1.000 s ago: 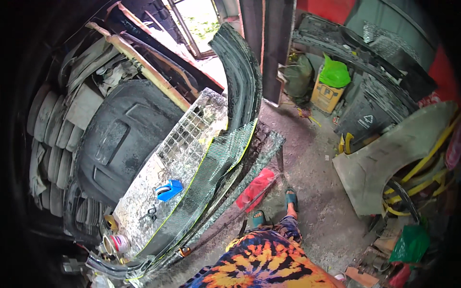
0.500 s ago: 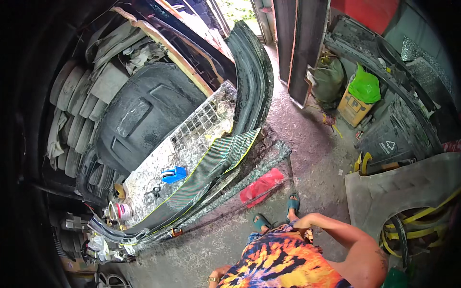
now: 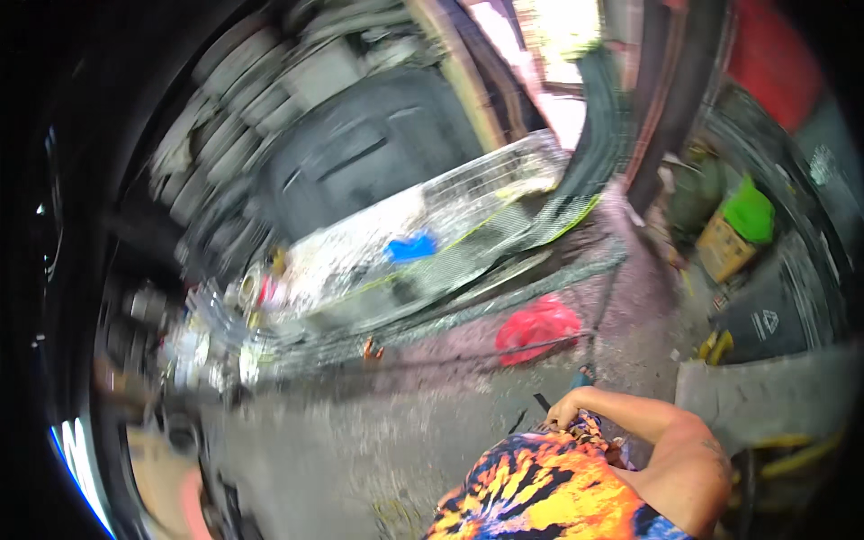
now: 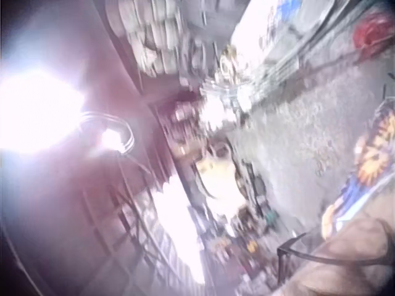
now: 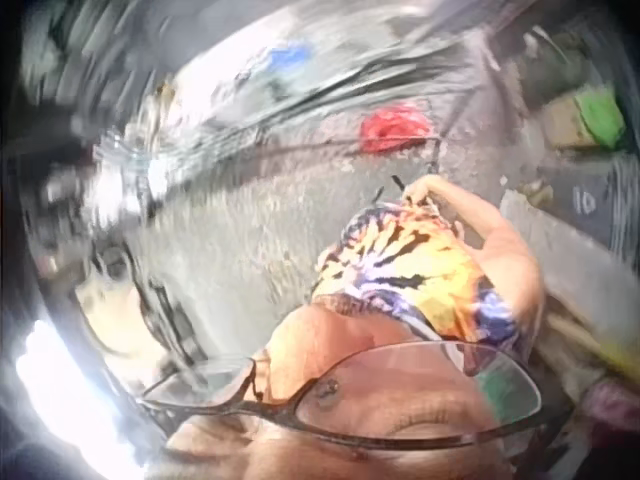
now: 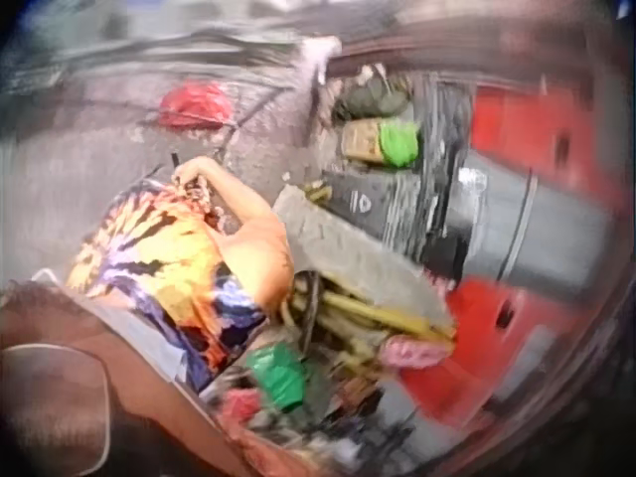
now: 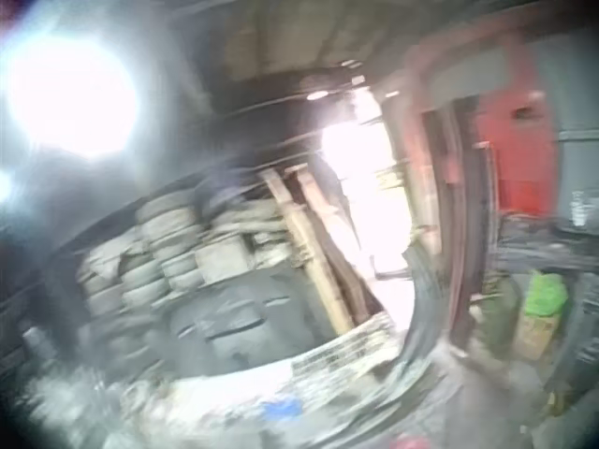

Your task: The person trims a piece of carbon fiber or fiberglass cloth using shears on a work surface, then uses their hands to press and smooth the material onto a black automotive bumper component.

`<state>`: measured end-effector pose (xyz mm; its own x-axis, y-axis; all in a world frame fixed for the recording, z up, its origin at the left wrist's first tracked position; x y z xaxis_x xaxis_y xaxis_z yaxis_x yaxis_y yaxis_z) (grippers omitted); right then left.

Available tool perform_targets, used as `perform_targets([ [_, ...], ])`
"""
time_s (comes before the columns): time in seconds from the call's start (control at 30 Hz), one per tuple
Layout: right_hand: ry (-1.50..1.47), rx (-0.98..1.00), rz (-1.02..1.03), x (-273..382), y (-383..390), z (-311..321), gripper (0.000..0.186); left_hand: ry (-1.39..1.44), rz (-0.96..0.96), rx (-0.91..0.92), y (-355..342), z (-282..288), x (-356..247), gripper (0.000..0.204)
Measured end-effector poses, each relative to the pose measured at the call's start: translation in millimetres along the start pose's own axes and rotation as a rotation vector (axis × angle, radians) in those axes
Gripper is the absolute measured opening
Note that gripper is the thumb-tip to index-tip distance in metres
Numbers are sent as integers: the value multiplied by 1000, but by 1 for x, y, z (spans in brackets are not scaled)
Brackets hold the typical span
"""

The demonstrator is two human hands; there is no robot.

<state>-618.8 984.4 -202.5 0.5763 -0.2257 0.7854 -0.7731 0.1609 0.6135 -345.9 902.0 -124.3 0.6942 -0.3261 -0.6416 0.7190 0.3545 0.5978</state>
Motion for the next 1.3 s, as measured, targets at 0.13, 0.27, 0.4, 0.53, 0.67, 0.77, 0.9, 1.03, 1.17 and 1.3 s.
perform_targets([
  [0.13, 246, -134, -120, 81, -15, -11, 37, -39, -117, -65, 48, 8, 6, 29],
  [0.27, 469, 36, -290, 113, -35, -31, 39, 201, -103, -53, 83, -10, 62, 19],
  [0.4, 492, 180, -160, 180, -46, -26, 32, 458, -334, -147, 91, -61, 127, 11],
  [0.53, 459, 286, -64, 208, -80, 3, 27, 904, -188, -26, 81, -82, 171, 38],
  [0.67, 70, 178, 93, 277, -105, 43, 27, 988, -76, 31, 110, -52, 218, 28],
  [0.77, -64, 21, 257, 335, -134, 91, 31, 1096, -186, -169, 135, 27, 217, 15],
  [0.9, 81, -170, 488, 448, -156, 165, 27, 932, -57, -610, 181, 157, 243, 14],
  [1.03, 428, -659, 846, 602, -97, 249, 15, 736, -154, -1063, 284, 305, 196, 16],
  [1.17, 680, -1380, 1472, 699, 36, 225, 12, -147, -601, -1641, 426, 426, 81, 12],
  [1.3, 969, -1603, 1737, 731, 57, 193, 12, -834, -1109, -1811, 498, 475, -11, 24],
])
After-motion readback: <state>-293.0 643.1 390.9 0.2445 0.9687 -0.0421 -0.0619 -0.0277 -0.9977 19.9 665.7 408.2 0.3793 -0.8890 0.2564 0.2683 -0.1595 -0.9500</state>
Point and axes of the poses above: each hand's wrist, its own y-axis away from the middle knuckle, its own z-axis out of the back of the hand, x = y × z, the point moved 8 cm from there along -y, towards the middle knuckle, and after that the axes turned 15 degrees about x, right-handed, at the moved point
